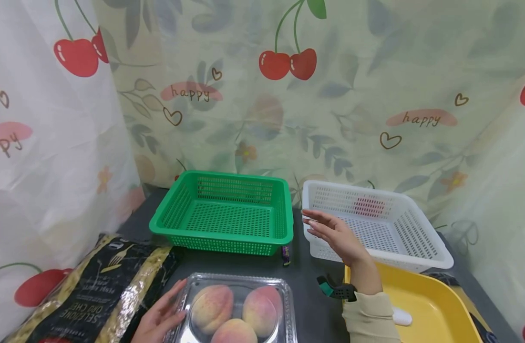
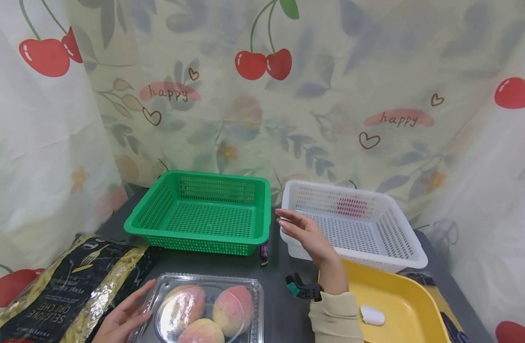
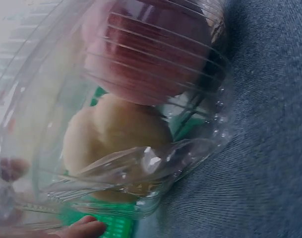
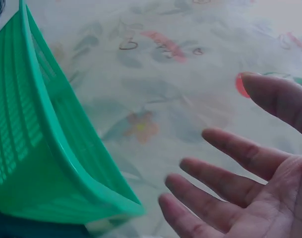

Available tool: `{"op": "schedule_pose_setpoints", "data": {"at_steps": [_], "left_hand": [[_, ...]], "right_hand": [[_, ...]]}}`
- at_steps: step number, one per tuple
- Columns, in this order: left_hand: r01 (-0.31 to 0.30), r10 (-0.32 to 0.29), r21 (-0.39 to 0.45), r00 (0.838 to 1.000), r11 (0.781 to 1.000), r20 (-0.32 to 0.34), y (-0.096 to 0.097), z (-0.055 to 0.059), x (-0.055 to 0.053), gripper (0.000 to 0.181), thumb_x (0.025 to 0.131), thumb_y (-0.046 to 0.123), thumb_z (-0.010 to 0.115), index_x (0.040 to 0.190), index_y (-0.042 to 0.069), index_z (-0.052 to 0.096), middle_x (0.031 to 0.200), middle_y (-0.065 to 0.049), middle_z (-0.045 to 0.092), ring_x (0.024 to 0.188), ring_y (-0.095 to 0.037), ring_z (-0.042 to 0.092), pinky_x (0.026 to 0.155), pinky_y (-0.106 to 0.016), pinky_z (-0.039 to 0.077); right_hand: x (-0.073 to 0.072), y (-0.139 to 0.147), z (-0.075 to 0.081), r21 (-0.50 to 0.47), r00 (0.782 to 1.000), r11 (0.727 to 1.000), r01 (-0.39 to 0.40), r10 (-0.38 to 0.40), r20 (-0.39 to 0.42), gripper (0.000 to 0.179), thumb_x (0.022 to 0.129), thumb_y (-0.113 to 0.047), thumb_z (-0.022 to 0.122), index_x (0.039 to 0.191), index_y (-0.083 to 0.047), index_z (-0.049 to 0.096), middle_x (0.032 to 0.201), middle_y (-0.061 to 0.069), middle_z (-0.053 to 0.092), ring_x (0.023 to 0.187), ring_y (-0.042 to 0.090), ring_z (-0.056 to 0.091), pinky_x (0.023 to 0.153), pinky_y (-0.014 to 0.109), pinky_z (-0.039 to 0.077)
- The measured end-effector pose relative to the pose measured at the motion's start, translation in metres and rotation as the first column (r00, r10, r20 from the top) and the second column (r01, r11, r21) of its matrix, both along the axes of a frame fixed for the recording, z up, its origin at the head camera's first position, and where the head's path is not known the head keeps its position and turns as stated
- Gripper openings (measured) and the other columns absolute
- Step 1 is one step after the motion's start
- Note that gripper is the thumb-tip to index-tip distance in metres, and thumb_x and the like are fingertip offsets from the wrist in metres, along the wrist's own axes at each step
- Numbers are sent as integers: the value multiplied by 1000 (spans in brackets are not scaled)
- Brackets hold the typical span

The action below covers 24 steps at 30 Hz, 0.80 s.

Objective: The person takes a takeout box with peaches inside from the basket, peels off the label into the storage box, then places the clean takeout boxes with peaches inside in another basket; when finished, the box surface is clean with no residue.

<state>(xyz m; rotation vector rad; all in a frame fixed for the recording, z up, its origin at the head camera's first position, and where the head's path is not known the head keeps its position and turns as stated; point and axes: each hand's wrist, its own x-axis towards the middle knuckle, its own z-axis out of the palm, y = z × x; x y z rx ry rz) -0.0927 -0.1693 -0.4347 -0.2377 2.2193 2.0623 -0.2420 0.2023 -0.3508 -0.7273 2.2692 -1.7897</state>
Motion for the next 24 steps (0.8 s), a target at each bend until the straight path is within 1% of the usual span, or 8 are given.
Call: {"op": "schedule_pose_setpoints", "data": {"at_steps": [8,10,12,15,17,19,22,24], "left_hand": [[59,-58,17,995,998,-78,2,-14,-1,72,82,5,62,145,0,27,155,-20,13,142,-40,0,112,-56,8],[97,-94,32,991,995,-95,1,-18,-1,80,79,4,63,147,3,22,156,-19,5,143,-37,-5,117,-34,4],[125,-120,37,986,991,-118,0,-22,1,86,77,4,64,149,5,17,156,-20,-3,142,-34,-10,111,-11,3],[160,-151,66,981,985,-122,-1,-24,2,90,78,5,64,150,6,10,154,-22,-13,139,-36,-19,115,-16,0],[181,-172,117,982,977,-83,-2,-23,4,90,81,7,62,150,8,5,151,-24,-22,137,-40,-25,117,-44,-5],[258,-253,184,966,949,-46,-5,-24,3,90,87,11,57,150,14,-7,149,-25,-27,140,-43,-14,113,-58,5],[354,-365,286,931,890,-15,-9,-24,2,89,93,17,51,146,22,-20,148,-27,-28,140,-37,11,110,-44,31],[387,-398,278,917,879,-18,-11,-25,0,87,95,20,49,145,23,-23,149,-27,-24,137,-37,17,105,-35,38]], "right_hand": [[-25,-34,-2,-130,991,991,31,-14,135,58,97,-27,50,145,-2,28,153,15,22,143,31,19,117,46,20],[-31,-39,-4,-141,987,989,37,-14,162,57,97,-26,49,145,-4,27,155,12,17,144,28,15,119,45,17],[-37,-43,-7,-141,982,989,43,-16,187,55,98,-25,47,146,-6,27,156,11,13,145,27,11,119,44,16],[-46,-50,-11,-139,972,987,80,-47,229,53,99,-24,45,147,-9,27,157,9,10,146,25,8,120,42,14],[-51,-56,-14,-131,964,983,125,-89,249,53,99,-24,44,147,-9,27,158,9,8,146,26,4,120,44,10],[-57,-62,-18,-127,952,975,183,-143,272,53,99,-23,46,146,-9,28,158,9,8,146,27,2,120,46,8],[-64,-72,-25,-96,931,959,268,-232,284,54,97,-21,50,145,-8,31,157,12,10,145,31,2,119,50,10],[-67,-77,-31,-66,921,953,297,-268,284,54,95,-19,52,144,-8,33,157,12,9,145,32,4,117,50,17]]}}
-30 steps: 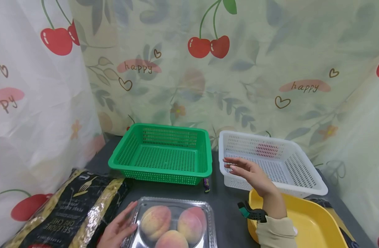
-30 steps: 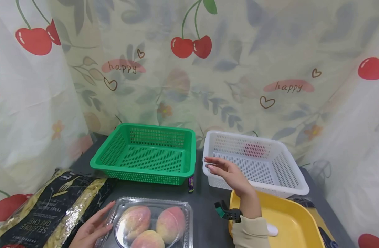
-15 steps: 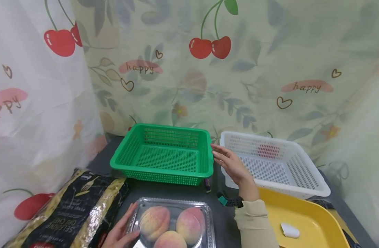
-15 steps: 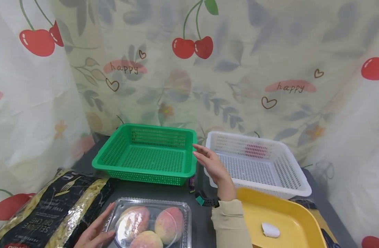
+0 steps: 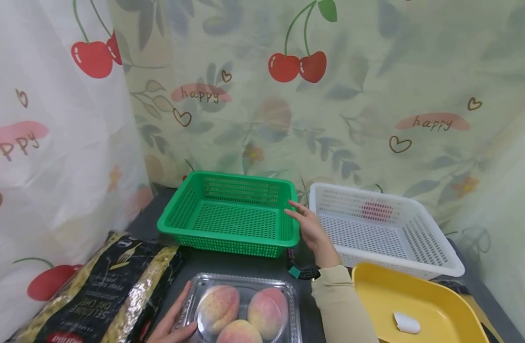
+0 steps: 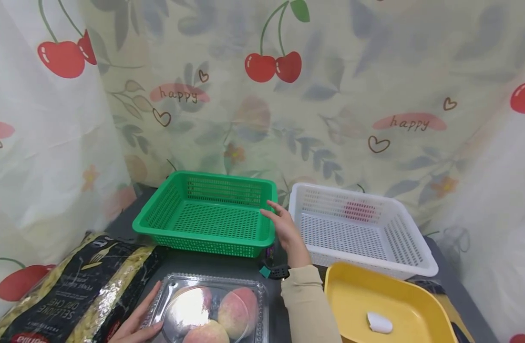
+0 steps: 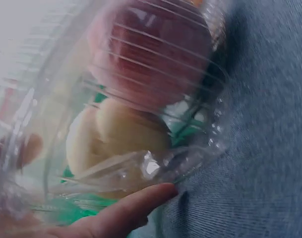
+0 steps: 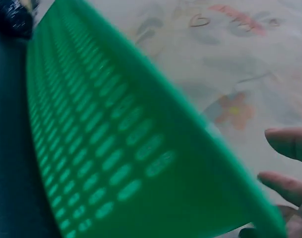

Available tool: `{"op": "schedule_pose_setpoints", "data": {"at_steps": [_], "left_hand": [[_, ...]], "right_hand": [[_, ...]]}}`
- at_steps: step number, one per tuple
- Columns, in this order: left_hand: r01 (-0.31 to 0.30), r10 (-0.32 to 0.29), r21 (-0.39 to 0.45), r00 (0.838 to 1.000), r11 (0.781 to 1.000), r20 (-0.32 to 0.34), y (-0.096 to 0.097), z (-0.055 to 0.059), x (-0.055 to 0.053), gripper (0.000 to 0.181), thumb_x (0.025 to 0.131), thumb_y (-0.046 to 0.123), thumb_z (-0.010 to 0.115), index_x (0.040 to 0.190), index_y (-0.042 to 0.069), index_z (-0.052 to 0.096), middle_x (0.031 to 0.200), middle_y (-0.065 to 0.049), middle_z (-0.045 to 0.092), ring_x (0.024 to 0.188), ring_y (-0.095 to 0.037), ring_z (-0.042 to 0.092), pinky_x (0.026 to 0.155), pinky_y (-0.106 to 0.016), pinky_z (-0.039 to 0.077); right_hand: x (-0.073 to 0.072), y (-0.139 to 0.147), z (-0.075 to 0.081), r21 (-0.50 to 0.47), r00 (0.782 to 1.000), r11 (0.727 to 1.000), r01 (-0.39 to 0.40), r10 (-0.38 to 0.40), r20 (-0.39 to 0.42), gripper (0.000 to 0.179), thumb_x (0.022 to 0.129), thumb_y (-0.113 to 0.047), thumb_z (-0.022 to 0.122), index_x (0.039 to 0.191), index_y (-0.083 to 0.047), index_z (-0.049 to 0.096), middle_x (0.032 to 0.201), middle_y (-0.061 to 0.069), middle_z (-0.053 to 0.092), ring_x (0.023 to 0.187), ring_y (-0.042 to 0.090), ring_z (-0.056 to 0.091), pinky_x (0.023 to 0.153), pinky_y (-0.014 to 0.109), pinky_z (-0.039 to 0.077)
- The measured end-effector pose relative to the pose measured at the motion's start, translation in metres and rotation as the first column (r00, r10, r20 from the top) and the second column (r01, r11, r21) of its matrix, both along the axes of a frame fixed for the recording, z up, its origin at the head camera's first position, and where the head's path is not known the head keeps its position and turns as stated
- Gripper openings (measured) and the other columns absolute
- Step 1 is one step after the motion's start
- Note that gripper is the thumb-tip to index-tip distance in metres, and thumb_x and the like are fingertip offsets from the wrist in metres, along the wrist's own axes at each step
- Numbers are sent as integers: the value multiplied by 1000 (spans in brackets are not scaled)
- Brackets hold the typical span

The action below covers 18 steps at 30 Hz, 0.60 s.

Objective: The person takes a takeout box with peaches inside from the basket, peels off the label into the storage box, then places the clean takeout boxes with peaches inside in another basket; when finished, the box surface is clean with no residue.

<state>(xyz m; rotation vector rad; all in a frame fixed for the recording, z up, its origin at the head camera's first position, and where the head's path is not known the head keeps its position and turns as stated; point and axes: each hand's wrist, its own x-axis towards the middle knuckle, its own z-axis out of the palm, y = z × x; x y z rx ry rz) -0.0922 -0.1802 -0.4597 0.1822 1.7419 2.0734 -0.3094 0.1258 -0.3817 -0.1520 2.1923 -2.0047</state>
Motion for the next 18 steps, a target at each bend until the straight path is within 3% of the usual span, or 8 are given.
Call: {"op": "schedule_pose_setpoints", "data": {"at_steps": [4,6,7,10,13,14,16,18], "left_hand": [[-67,68,-80,998,995,-2,2,2,0,85,94,20,50,148,16,-15,151,-25,-21,138,-46,-6,113,-51,15],[-88,87,-112,996,990,-15,2,2,0,84,94,21,51,149,15,-12,152,-24,-19,138,-45,-11,111,-57,5],[-90,88,-121,996,989,-19,2,2,0,83,94,21,51,149,15,-11,153,-23,-18,139,-43,-10,112,-57,6],[-80,73,-141,996,987,-50,-1,0,0,83,94,24,51,149,16,-10,154,-22,-16,140,-3,8,112,-29,22],[-16,11,-67,998,998,-64,-5,-3,0,82,95,24,49,147,19,-14,152,-19,-24,113,27,23,94,-5,30],[11,-14,-36,997,999,-74,-7,-5,0,81,96,23,48,146,19,-16,151,-19,-27,104,32,24,88,0,30],[69,-66,36,994,997,-92,-9,-6,0,80,97,21,46,144,20,-19,148,-19,-31,107,29,27,91,-2,32],[109,-100,80,990,991,-104,-10,-8,0,77,98,20,44,143,23,-19,152,-16,-23,110,24,31,94,-6,36]], "right_hand": [[-2,-5,-11,82,1000,997,0,2,-15,58,93,-14,54,146,-9,30,159,8,-1,145,32,-1,115,48,25],[-2,-6,-14,114,999,993,2,2,-34,59,93,-12,54,146,-8,29,159,5,-4,145,31,-6,115,48,24],[-2,-6,-16,132,999,991,6,0,-42,59,93,-11,54,146,-9,29,159,4,-5,145,30,-6,114,48,25],[-2,-8,-20,170,998,985,29,-18,-65,60,92,-8,54,146,-11,29,159,2,-6,145,30,-6,112,49,30],[-2,-9,-24,197,996,979,49,-34,-82,62,91,-3,54,146,-11,29,159,3,-8,145,31,-4,108,49,35],[-2,-9,-25,200,996,978,53,-38,-81,63,90,-1,53,147,-11,28,159,4,-8,145,32,-2,106,49,37],[-2,-9,-27,197,997,979,58,-45,-69,65,89,1,52,147,-12,26,158,7,-7,144,36,7,101,50,41],[-2,-9,-28,196,997,979,63,-54,-56,68,89,3,51,148,-14,25,158,9,-8,143,38,12,97,50,45]]}}
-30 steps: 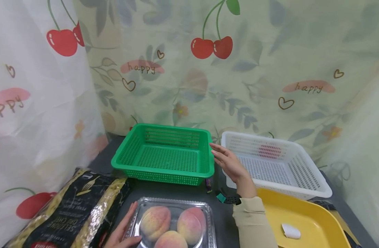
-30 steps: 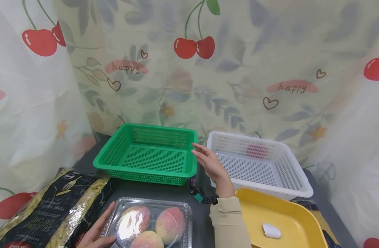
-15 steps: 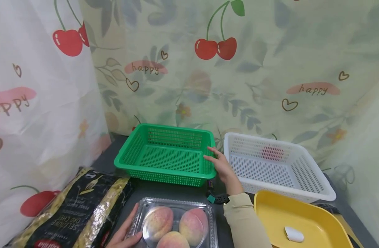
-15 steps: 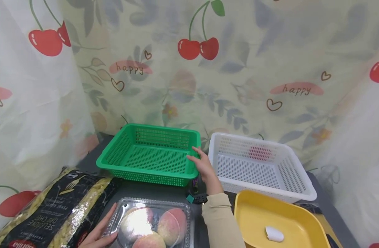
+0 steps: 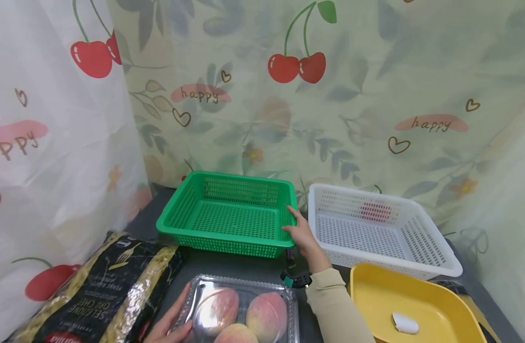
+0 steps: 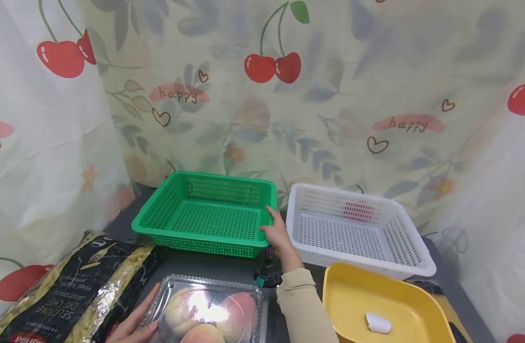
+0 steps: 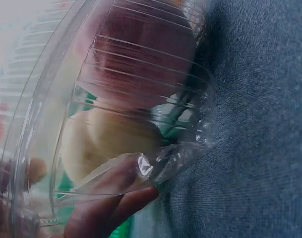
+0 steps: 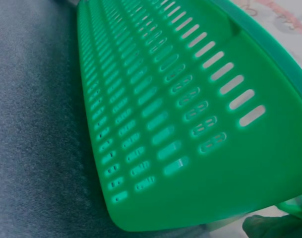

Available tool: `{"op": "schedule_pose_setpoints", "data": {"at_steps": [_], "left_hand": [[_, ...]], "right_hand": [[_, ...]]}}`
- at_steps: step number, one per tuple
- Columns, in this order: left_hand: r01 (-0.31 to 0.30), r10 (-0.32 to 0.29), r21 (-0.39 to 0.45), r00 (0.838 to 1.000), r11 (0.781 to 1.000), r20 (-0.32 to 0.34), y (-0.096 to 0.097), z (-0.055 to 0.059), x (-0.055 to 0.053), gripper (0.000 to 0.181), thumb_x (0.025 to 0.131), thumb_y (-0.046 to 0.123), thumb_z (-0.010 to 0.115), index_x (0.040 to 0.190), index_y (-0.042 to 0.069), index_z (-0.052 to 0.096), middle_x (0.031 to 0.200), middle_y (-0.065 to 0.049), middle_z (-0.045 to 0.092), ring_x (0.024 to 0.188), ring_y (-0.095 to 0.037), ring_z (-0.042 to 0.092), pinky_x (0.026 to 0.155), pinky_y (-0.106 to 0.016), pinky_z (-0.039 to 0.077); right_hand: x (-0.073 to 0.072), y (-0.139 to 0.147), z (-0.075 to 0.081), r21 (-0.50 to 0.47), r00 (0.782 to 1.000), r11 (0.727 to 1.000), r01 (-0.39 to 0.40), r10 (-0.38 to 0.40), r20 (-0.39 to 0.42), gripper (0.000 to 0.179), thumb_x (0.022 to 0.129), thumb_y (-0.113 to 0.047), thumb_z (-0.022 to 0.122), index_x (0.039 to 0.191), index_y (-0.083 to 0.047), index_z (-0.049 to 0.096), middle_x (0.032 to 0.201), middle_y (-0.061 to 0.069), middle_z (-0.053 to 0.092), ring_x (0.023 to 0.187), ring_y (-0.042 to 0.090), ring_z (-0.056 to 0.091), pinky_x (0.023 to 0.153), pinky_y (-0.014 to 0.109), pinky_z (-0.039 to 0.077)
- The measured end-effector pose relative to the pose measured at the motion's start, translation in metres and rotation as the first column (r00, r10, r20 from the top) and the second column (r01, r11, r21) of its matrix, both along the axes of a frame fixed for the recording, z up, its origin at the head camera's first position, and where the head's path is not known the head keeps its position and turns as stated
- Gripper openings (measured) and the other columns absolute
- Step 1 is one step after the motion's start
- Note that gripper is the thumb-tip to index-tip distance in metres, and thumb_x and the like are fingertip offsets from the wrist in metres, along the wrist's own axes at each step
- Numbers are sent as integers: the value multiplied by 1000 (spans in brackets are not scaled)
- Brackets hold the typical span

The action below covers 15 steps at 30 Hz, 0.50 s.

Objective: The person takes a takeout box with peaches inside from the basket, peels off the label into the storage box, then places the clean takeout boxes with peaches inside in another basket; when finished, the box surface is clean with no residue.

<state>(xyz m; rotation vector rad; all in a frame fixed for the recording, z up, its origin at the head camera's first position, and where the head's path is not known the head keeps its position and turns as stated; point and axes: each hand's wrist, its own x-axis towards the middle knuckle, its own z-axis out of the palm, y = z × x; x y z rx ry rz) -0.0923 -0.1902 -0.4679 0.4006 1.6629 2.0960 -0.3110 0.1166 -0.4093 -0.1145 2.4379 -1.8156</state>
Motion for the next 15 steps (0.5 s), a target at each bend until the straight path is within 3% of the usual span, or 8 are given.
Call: {"op": "schedule_pose_setpoints", "data": {"at_steps": [5,6,9,10,12,15], "left_hand": [[-33,34,-32,999,999,16,-1,-1,2,74,99,23,43,144,27,-15,150,-29,-6,111,6,46,92,-21,48],[-43,44,-40,999,998,30,-1,0,2,74,99,24,43,144,26,-16,146,-35,-11,110,3,48,90,-23,49],[-32,32,-7,997,999,63,-2,3,2,75,99,24,43,143,22,-18,149,-33,5,111,-3,50,91,-27,50],[-19,17,17,997,1000,72,-3,3,2,75,99,23,43,143,22,-18,148,-29,16,109,-5,52,90,-27,50],[15,-22,76,995,997,97,-7,4,3,71,99,22,44,144,40,-7,143,-16,35,108,-7,54,90,-27,50],[19,-34,112,991,993,131,-12,4,5,58,98,21,47,131,63,24,135,-1,45,106,-10,56,90,-28,51]], "right_hand": [[0,0,-1,6,1000,1000,5,-5,11,72,87,6,50,149,-17,23,158,8,-12,143,38,7,94,50,46],[0,1,-1,10,1000,1000,4,-4,9,72,87,6,50,149,-16,23,158,9,-12,143,38,5,95,50,45],[0,1,-1,15,1000,1000,3,-3,8,72,86,7,51,149,-16,23,157,9,-12,144,37,2,97,50,44],[0,1,-1,15,1000,1000,4,-4,9,72,86,7,51,149,-16,23,158,9,-11,144,37,3,97,50,44],[0,1,-1,15,1000,1000,2,-2,9,72,87,6,50,149,-16,23,158,10,-10,144,37,4,97,50,44],[0,0,-1,13,1000,1000,-3,3,14,72,87,6,50,149,-17,22,158,10,-9,143,38,8,95,50,45]]}}
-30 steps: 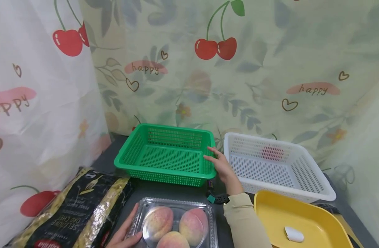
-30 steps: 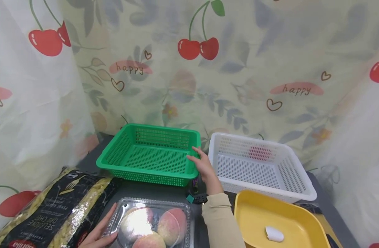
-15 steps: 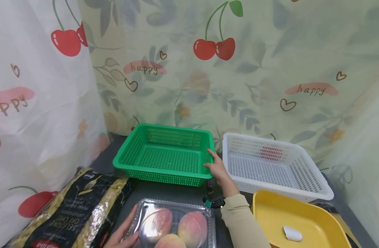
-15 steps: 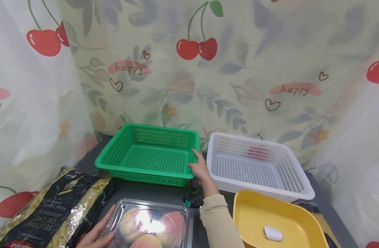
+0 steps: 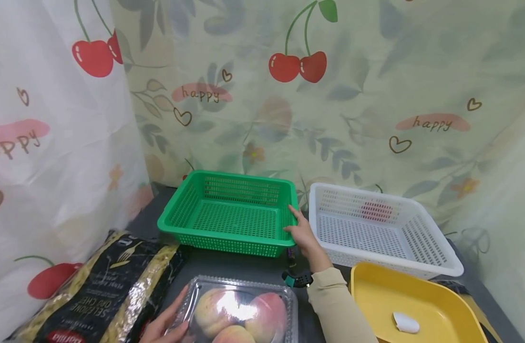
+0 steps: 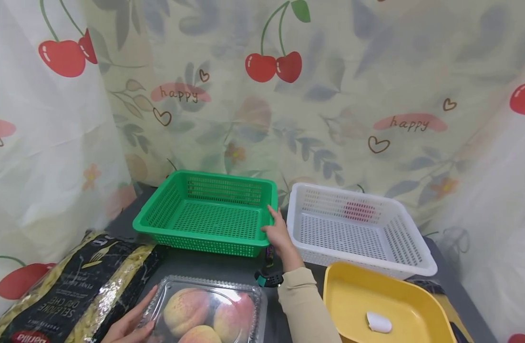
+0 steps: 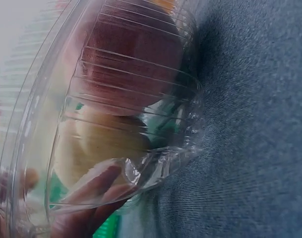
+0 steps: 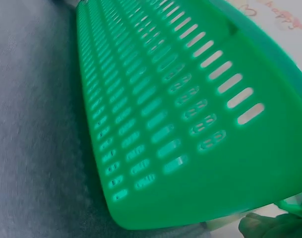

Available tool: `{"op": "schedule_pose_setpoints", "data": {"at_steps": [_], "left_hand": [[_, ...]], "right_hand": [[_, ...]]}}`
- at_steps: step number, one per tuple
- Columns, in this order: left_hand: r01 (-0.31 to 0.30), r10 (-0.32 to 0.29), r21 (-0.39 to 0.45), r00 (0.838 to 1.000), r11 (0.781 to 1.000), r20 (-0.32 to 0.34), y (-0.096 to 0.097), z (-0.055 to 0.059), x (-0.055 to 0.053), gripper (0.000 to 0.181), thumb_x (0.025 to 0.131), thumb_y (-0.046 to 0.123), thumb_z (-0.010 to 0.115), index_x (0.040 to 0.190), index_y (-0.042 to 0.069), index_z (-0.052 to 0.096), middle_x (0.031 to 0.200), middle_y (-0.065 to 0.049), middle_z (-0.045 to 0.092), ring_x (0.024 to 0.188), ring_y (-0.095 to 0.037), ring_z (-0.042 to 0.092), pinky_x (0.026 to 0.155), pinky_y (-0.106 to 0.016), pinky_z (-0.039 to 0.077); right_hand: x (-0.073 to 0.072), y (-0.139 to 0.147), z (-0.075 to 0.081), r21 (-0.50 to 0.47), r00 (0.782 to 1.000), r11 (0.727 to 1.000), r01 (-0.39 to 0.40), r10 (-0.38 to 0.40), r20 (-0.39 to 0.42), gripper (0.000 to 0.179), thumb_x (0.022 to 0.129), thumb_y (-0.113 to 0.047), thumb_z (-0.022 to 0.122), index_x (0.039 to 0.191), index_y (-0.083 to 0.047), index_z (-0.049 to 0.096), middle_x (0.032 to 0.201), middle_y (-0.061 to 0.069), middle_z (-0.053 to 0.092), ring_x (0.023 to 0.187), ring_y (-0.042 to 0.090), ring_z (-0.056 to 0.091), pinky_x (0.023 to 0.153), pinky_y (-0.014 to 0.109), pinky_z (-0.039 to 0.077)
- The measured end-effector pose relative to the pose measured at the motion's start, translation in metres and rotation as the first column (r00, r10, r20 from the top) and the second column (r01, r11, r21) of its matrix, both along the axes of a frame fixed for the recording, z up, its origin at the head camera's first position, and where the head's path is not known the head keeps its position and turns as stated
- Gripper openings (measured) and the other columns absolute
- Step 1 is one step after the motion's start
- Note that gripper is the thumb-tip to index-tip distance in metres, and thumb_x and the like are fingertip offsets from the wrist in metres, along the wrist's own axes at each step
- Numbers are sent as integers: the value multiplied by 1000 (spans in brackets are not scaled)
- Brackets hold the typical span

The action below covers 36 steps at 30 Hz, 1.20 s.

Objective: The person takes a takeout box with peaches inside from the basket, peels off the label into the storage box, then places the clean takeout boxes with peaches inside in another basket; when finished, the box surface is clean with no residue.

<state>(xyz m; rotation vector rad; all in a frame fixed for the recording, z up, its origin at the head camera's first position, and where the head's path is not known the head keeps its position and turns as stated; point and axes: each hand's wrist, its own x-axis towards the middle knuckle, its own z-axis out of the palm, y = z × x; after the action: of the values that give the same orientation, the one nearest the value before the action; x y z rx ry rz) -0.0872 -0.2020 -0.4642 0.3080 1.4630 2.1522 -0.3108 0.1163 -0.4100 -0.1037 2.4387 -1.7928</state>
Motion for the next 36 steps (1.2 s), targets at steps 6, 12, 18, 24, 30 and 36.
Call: {"op": "schedule_pose_setpoints", "data": {"at_steps": [6,12,18,24,30,36], "left_hand": [[-38,40,-49,999,998,37,-11,-3,2,43,98,24,48,112,63,41,141,-19,40,108,-16,58,91,-34,52],[-38,44,-57,994,998,105,-23,3,8,44,96,27,52,116,65,39,137,-13,43,106,-17,60,90,-35,52],[-84,94,-117,992,990,82,-29,22,10,44,96,27,52,108,69,42,139,-8,45,110,-22,60,92,-43,52],[-177,172,-270,984,947,-39,-28,42,12,54,99,25,46,118,70,23,147,-39,5,111,-27,60,89,-46,53],[-206,205,-108,979,973,-15,-28,52,12,54,99,18,45,119,67,35,125,6,54,104,-15,63,86,-44,54],[-264,266,-107,964,959,2,-28,63,12,58,99,16,43,129,63,26,117,16,56,102,-15,65,85,-43,55]], "right_hand": [[0,0,0,-11,1000,1000,-4,4,6,72,87,6,50,149,-17,22,158,11,-9,142,39,11,95,51,46],[1,-1,-1,-10,1000,1000,4,-4,5,71,87,6,50,149,-17,22,158,11,-8,142,40,13,95,50,46],[0,-3,-2,-2,999,999,32,-32,-16,72,85,7,49,149,-16,24,158,10,-8,143,38,7,100,49,44],[0,-3,-1,13,998,999,43,-42,-46,72,84,7,49,148,-13,25,158,7,-11,144,38,-3,103,48,41],[2,-4,2,35,994,998,53,-49,-99,72,81,10,49,147,-8,25,158,7,-9,144,36,-3,103,48,40],[2,-4,2,67,990,997,42,-33,-137,71,80,11,47,146,-1,24,159,5,-5,145,32,-1,112,49,28]]}}
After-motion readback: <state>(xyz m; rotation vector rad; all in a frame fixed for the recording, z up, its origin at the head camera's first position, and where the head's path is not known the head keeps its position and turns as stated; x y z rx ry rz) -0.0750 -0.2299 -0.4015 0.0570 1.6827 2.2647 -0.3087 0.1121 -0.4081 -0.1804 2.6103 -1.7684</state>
